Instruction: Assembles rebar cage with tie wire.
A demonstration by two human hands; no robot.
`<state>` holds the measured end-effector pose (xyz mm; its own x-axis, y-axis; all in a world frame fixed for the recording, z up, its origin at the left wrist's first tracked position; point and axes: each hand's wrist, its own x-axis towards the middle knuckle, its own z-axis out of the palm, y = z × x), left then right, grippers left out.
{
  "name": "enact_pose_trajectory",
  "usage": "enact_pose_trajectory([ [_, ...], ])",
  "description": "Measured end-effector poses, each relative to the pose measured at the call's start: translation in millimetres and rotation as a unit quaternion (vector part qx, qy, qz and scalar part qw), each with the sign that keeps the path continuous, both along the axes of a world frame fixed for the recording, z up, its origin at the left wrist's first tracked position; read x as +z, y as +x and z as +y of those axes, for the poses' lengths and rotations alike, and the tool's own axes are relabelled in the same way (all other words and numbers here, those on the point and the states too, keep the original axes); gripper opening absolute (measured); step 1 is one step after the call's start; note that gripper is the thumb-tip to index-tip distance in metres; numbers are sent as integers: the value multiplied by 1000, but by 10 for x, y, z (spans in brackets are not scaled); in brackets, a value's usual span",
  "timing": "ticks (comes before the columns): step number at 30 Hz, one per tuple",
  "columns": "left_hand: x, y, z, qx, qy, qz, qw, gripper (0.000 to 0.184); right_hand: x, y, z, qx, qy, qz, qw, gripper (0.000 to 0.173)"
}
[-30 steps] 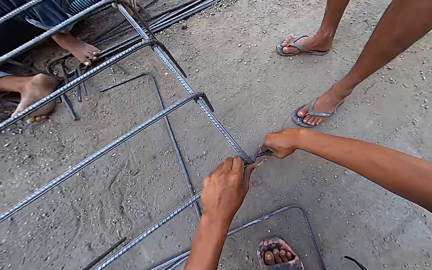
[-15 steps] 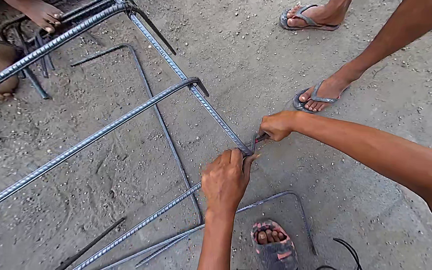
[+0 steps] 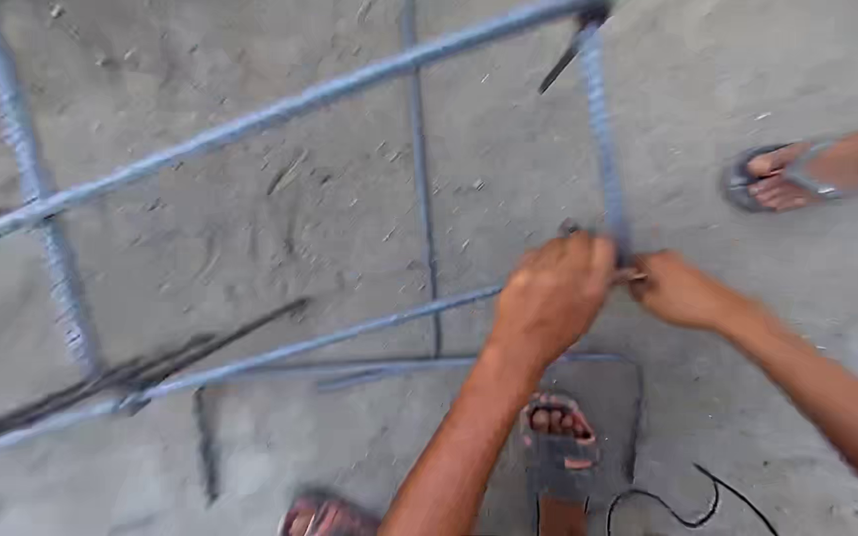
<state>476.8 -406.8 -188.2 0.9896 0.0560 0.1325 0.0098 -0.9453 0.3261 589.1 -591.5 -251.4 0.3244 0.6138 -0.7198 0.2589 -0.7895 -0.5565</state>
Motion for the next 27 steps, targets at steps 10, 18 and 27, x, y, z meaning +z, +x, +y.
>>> enact_pose_trajectory([
  [10,165,62,1,-16,3,65,998,37,314,-1179,762,-612,126,327,709,27],
  [18,395,140,183,-84,-140,151,975,27,96,-1248,756,-508,104,141,843,36],
  [27,358,121,165,-71,-123,136,980,29,195,-1169,963,-654,163,248,696,26],
])
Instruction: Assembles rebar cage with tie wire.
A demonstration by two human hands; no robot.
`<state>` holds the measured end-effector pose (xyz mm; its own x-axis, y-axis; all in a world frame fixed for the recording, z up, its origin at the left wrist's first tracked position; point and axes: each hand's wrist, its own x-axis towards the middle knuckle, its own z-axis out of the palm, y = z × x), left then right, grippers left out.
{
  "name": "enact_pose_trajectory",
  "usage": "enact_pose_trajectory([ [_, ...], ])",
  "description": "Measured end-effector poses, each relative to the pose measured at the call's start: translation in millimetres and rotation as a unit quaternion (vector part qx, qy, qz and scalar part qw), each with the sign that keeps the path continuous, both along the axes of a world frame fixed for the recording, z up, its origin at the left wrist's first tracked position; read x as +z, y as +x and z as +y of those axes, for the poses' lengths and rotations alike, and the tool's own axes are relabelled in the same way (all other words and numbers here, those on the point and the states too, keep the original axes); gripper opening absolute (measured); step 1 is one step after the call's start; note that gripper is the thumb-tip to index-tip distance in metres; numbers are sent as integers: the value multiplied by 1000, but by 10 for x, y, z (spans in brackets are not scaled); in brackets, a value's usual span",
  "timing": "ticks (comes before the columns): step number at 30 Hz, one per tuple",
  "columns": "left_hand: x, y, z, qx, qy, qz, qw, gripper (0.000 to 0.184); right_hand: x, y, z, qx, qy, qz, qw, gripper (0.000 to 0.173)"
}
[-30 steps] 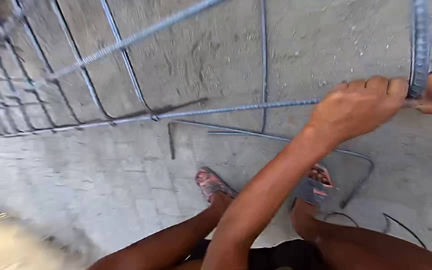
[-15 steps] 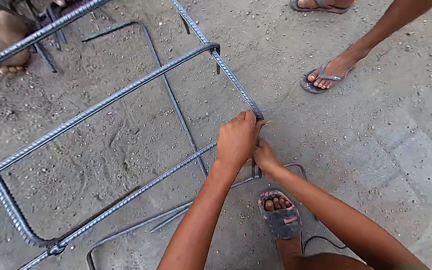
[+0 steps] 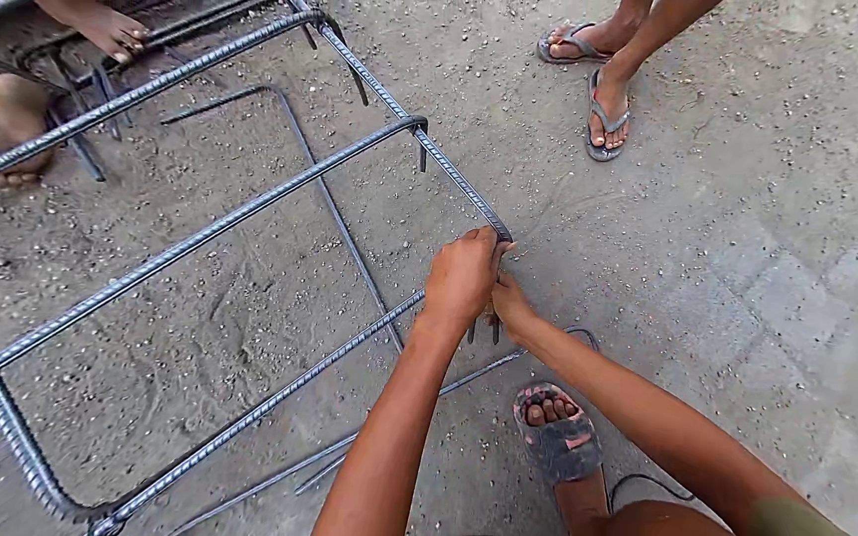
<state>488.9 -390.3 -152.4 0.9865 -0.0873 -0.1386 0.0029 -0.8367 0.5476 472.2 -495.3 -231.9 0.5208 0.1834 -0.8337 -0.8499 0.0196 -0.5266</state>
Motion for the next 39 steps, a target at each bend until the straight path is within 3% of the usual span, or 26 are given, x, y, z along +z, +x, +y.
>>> enact_pose_trajectory([
  [3,-14,10,20,2,-9,5,1000,28,45,-127,-121,-34,45,18,998,31],
  [5,-20,19,31,-2,-8,8,1000,28,0,-114,-190,81,-28,-18,996,38],
  [7,-37,9,28,-6,-1,0,1000,28,-8,-97,-247,317,-162,-82,931,61],
  [8,-46,-3,21,-6,2,-4,1000,28,24,-131,-260,387,-201,-89,895,71],
  [9,-48,-8,12,-5,5,-6,1000,28,80,-180,-283,421,-209,-80,879,75],
  [13,-47,0,14,2,3,-3,1000,28,315,-485,-474,470,-116,-1,875,75],
  [15,-51,2,26,3,-3,-2,1000,28,433,-577,-506,575,-116,-40,809,73],
  [18,-46,18,34,2,-28,-4,1000,26,560,-589,-398,713,-134,-179,665,74],
  [20,0,23,62,-8,-55,20,998,22,497,-636,-266,728,-117,-294,609,61],
  [22,119,39,147,-22,-73,82,994,21,399,-642,-133,723,-89,-363,582,56],
  [26,352,-176,520,-24,-19,196,980,33,379,-749,-124,694,-34,-421,583,58],
  [30,344,-587,841,-6,22,194,981,31,169,-1058,-477,592,-5,-494,636,28],
  [32,280,-747,921,-1,20,169,985,27,-1,-1339,-661,579,18,-525,623,18],
  [34,283,-722,980,12,-7,173,985,32,-171,-1542,-805,595,46,-514,617,21],
  [38,214,-608,1128,12,-152,234,960,42,-537,-1819,-1061,598,42,-580,551,25],
  [39,212,-601,1161,11,-177,236,955,43,-521,-1805,-1029,607,30,-569,554,27],
])
